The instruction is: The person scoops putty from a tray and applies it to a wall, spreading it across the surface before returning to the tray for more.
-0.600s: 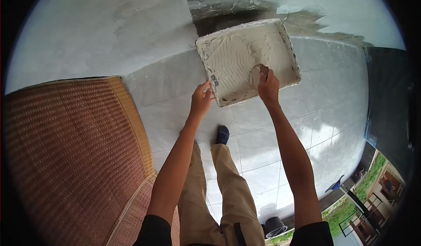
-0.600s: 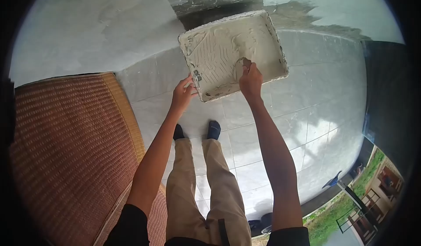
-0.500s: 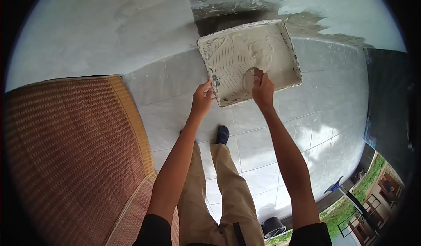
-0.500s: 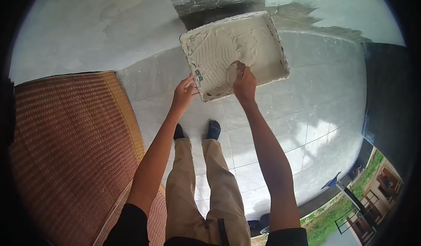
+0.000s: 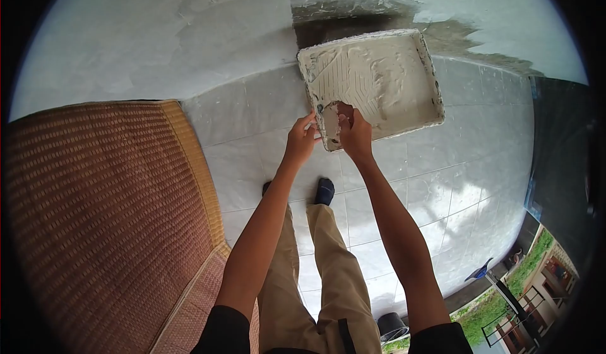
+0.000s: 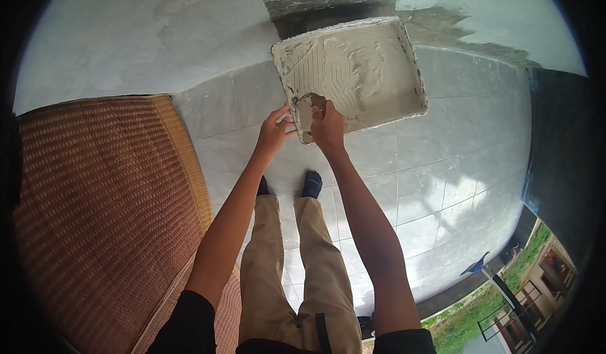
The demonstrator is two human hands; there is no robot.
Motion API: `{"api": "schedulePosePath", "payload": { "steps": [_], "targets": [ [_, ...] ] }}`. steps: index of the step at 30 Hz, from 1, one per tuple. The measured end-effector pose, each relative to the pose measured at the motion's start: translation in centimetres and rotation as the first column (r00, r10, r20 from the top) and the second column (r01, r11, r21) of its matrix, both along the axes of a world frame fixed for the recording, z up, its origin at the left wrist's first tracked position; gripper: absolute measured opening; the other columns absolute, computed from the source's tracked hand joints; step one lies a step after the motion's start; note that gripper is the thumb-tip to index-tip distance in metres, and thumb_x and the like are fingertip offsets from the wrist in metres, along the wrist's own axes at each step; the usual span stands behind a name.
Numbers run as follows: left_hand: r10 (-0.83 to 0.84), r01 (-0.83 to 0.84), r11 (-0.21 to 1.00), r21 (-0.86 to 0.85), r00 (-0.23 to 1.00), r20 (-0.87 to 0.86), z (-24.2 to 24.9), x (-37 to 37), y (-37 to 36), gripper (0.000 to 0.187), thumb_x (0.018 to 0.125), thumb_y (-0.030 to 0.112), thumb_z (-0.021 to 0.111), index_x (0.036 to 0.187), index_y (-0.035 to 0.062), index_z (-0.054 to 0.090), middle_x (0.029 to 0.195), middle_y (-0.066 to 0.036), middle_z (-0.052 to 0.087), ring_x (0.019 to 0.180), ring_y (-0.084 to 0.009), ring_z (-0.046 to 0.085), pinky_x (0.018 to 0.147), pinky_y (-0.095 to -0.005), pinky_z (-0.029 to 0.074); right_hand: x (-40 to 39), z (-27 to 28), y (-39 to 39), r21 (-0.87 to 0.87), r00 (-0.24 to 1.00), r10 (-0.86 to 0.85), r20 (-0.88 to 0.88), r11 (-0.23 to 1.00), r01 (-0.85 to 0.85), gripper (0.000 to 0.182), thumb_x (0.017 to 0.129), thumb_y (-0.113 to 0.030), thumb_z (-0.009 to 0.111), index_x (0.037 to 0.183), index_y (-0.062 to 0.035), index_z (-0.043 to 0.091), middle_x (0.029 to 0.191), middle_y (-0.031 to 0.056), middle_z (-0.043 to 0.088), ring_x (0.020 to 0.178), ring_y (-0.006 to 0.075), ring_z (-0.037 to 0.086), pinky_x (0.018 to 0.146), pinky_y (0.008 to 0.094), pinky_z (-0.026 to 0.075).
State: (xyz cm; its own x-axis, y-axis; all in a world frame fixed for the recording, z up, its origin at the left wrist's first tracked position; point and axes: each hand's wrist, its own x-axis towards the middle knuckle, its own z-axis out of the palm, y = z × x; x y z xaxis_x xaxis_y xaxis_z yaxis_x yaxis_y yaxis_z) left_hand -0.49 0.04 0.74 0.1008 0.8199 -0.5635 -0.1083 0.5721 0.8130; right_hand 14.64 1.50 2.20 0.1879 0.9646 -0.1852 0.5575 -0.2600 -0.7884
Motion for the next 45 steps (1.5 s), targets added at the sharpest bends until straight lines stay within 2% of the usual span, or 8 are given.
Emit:
{"api": "schedulePosePath", "payload": {
  "steps": [7, 11, 17, 22, 28, 32, 41, 45],
  "targets": [
    [-0.015, 0.015, 0.999, -0.038, 1.000, 0.009, 0.2, -0.1, 0.4, 0.044, 0.100, 0.002, 0.038, 0.144, 0.0024, 0.039, 0.136, -0.016, 0.048, 0.110, -0.0249, 0.061, 0.092, -0.0379, 0.055, 1.1, -0.1, 0.4, -0.061, 0.997, 0.083, 0.004, 0.995, -0.083, 0.023, 0.091, -0.018, 0.060, 0.099, 0.0026, 0.060, 0.083, 0.0217, 0.067, 0.076, 0.0341, 0.068, 0.069, 0.0408, 0.050],
    [-0.014, 0.014, 0.999, -0.039, 1.000, 0.016, 0.0, -0.1, 0.5, 0.045, 0.099, 0.000, 0.036, 0.143, 0.0010, 0.038, 0.137, -0.016, 0.047, 0.109, -0.0240, 0.060, 0.093, -0.0379, 0.055, 1.5, 0.7, 0.8, -0.098, 0.995, 0.092, -0.036, 0.991, -0.095, 0.021, 0.089, -0.014, 0.061, 0.100, 0.0038, 0.060, 0.086, 0.0240, 0.068, 0.082, 0.0399, 0.067, 0.072, 0.0428, 0.051],
    [-0.024, 0.024, 0.998, -0.060, 1.000, 0.005, -0.1, -0.1, 0.5, 0.045, 0.099, -0.001, 0.036, 0.144, 0.0028, 0.038, 0.138, -0.014, 0.046, 0.111, -0.0232, 0.058, 0.093, -0.0377, 0.055, 3.4, -0.7, 1.5, -0.266, 0.984, 0.109, -0.138, 0.953, -0.143, 0.028, 0.090, -0.017, 0.061, 0.108, 0.0035, 0.062, 0.090, 0.0202, 0.069, 0.083, 0.0295, 0.068, 0.072, 0.0375, 0.051],
    [-0.036, 0.037, 0.999, 0.006, 0.996, -0.087, -1.0, -0.4, 0.0, 0.044, 0.098, 0.003, 0.041, 0.142, 0.0058, 0.042, 0.138, -0.012, 0.047, 0.109, -0.0219, 0.059, 0.093, -0.0358, 0.053, 5.5, -0.5, 2.2, -0.496, 0.824, -0.137, -0.549, 0.847, -0.190, 0.030, 0.093, -0.016, 0.059, 0.115, 0.0036, 0.062, 0.093, 0.0062, 0.068, 0.080, 0.0149, 0.064, 0.070, 0.0317, 0.050],
    [0.005, 0.078, 0.963, 0.258, 0.952, -0.306, 1.6, -1.5, 0.8, 0.041, 0.096, 0.005, 0.046, 0.137, 0.0051, 0.048, 0.128, -0.011, 0.057, 0.109, -0.0187, 0.059, 0.094, -0.0309, 0.046, 7.2, 3.5, 1.9, -0.543, 0.712, -0.272, -0.648, 0.820, -0.181, 0.035, 0.098, -0.023, 0.057, 0.124, -0.0005, 0.057, 0.102, 0.0039, 0.066, 0.085, 0.0129, 0.063, 0.072, 0.0300, 0.050],
    [0.058, 0.048, 0.921, 0.388, 0.965, -0.257, 8.6, -2.7, 3.4, 0.038, 0.097, 0.009, 0.048, 0.135, 0.0050, 0.049, 0.125, -0.010, 0.060, 0.112, -0.0184, 0.058, 0.098, -0.0328, 0.044, 6.8, 8.5, 1.6, -0.387, 0.439, -0.292, -0.850, 0.911, -0.143, 0.039, 0.100, -0.023, 0.053, 0.134, -0.0035, 0.049, 0.114, 0.0034, 0.062, 0.098, 0.0127, 0.061, 0.080, 0.0329, 0.050],
    [0.162, 0.013, 0.688, 0.725, 0.972, -0.171, 35.5, -6.7, 12.8, 0.036, 0.101, 0.019, 0.049, 0.135, 0.0056, 0.050, 0.125, -0.010, 0.059, 0.120, -0.0175, 0.053, 0.099, -0.0351, 0.043, 4.6, 30.9, 8.7, -0.007, 0.306, 0.008, -0.952, 0.999, -0.049, 0.033, 0.099, -0.014, 0.054, 0.130, -0.0044, 0.050, 0.119, 0.0051, 0.061, 0.107, 0.0161, 0.061, 0.091, 0.0352, 0.051],
    [0.220, 0.052, 0.463, 0.885, 0.960, -0.171, 50.2, -10.0, 15.4, 0.036, 0.100, 0.014, 0.049, 0.135, 0.0061, 0.049, 0.129, -0.011, 0.057, 0.123, -0.0192, 0.051, 0.102, -0.0359, 0.042, 2.0, 44.4, 12.3, 0.206, 0.328, 0.201, -0.923, 0.978, -0.019, 0.033, 0.098, -0.013, 0.054, 0.129, -0.0038, 0.051, 0.120, 0.0058, 0.061, 0.105, 0.0169, 0.062, 0.091, 0.0349, 0.052]
  ]
}}
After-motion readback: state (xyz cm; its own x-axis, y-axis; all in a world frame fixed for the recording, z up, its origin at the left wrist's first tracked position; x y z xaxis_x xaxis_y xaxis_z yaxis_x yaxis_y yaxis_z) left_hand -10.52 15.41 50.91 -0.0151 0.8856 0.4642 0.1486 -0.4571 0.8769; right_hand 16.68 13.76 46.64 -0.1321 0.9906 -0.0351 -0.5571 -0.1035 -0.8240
